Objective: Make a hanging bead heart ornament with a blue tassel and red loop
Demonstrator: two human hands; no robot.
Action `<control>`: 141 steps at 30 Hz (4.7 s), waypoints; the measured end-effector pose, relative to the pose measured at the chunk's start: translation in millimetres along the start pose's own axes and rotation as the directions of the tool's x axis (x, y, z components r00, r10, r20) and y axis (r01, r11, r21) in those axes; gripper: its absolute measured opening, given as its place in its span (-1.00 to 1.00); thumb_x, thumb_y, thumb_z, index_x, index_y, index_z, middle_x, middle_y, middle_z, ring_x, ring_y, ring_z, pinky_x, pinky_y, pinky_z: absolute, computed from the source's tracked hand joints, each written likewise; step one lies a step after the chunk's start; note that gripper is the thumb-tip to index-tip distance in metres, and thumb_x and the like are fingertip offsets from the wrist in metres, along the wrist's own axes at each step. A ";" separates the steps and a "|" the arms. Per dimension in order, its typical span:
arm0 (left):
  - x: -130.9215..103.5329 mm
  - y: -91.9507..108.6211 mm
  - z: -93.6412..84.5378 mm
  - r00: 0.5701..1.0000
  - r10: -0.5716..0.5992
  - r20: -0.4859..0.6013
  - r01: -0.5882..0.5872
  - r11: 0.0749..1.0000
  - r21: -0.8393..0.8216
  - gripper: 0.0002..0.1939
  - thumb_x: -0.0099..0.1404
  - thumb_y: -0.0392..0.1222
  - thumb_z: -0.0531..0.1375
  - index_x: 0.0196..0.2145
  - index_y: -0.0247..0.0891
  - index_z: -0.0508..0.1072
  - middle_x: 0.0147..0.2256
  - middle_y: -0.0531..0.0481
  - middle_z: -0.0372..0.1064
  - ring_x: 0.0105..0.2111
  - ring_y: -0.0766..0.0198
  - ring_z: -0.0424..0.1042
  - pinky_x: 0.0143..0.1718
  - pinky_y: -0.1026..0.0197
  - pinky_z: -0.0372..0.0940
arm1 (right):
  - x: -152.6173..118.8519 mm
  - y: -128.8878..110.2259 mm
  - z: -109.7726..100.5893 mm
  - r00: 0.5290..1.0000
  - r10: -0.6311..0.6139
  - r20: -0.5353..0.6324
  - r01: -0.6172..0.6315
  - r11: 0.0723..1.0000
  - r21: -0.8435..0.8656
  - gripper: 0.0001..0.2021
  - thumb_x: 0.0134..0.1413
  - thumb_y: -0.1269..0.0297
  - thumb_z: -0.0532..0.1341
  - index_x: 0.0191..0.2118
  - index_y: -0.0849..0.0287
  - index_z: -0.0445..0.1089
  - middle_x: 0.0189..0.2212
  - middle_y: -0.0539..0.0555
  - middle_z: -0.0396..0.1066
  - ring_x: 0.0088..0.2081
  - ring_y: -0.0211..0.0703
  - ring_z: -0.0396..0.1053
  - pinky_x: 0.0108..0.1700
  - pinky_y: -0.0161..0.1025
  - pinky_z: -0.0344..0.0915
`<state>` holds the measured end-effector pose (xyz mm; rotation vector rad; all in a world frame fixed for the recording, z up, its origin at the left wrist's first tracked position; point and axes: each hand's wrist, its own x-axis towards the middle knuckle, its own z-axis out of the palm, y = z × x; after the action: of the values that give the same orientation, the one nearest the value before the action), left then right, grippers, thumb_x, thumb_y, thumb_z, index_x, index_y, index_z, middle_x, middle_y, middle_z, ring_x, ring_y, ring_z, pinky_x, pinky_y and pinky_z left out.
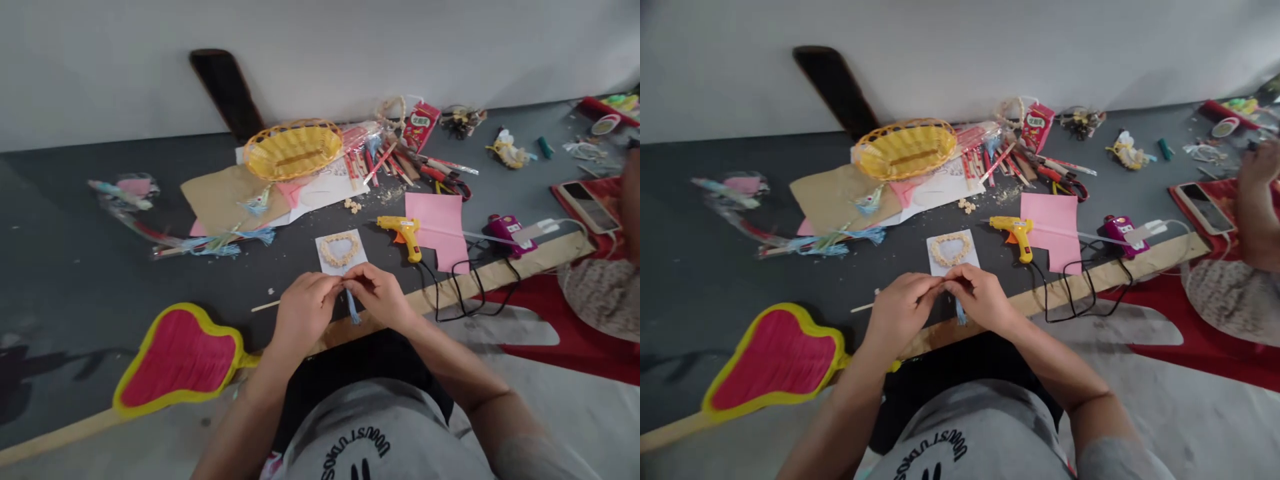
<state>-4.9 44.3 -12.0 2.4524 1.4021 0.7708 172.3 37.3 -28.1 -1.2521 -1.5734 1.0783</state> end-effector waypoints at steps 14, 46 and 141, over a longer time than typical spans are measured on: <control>5.0 -26.6 -22.1 0.999 -0.047 -0.010 0.048 0.997 0.055 -0.76 0.44 -0.20 0.08 -0.19 -0.21 0.56 -0.20 -0.06 0.55 -0.21 0.16 0.53 -0.17 0.16 0.38 | 49.9 -3.4 -84.3 0.965 -0.213 0.154 0.263 0.799 -0.541 -0.80 0.28 0.31 0.12 -0.07 0.16 0.43 -0.13 0.19 0.49 -0.13 -0.08 0.46 -0.07 -0.16 0.39; -5.3 -59.7 -31.9 0.944 -0.302 -0.131 0.308 0.951 0.029 -0.74 0.44 -0.12 0.09 -0.18 -0.17 0.58 -0.21 -0.07 0.59 -0.17 0.16 0.56 -0.07 0.14 0.41 | 162.4 31.7 -259.7 0.876 0.192 -0.443 -0.459 0.616 -0.641 -0.72 -0.10 0.13 0.43 -0.55 0.14 0.36 -0.69 -0.08 0.19 -0.59 -0.35 0.03 -0.43 -0.18 -0.03; -17.2 8.9 -42.2 0.848 -0.518 0.110 0.497 0.706 -0.505 -0.79 0.35 -0.13 0.12 -0.30 -0.22 0.53 -0.38 0.01 0.57 -0.38 0.24 0.51 -0.32 0.27 0.31 | -20.3 -32.7 -10.0 0.901 0.080 0.427 0.215 0.772 -0.598 -0.38 0.02 0.49 0.10 0.27 0.28 0.17 0.01 0.28 0.39 0.03 0.08 0.35 0.11 0.06 0.35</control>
<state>-28.1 22.0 21.5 1.5406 1.5313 0.9090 176.2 14.3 4.0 -1.4227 -2.4587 0.8228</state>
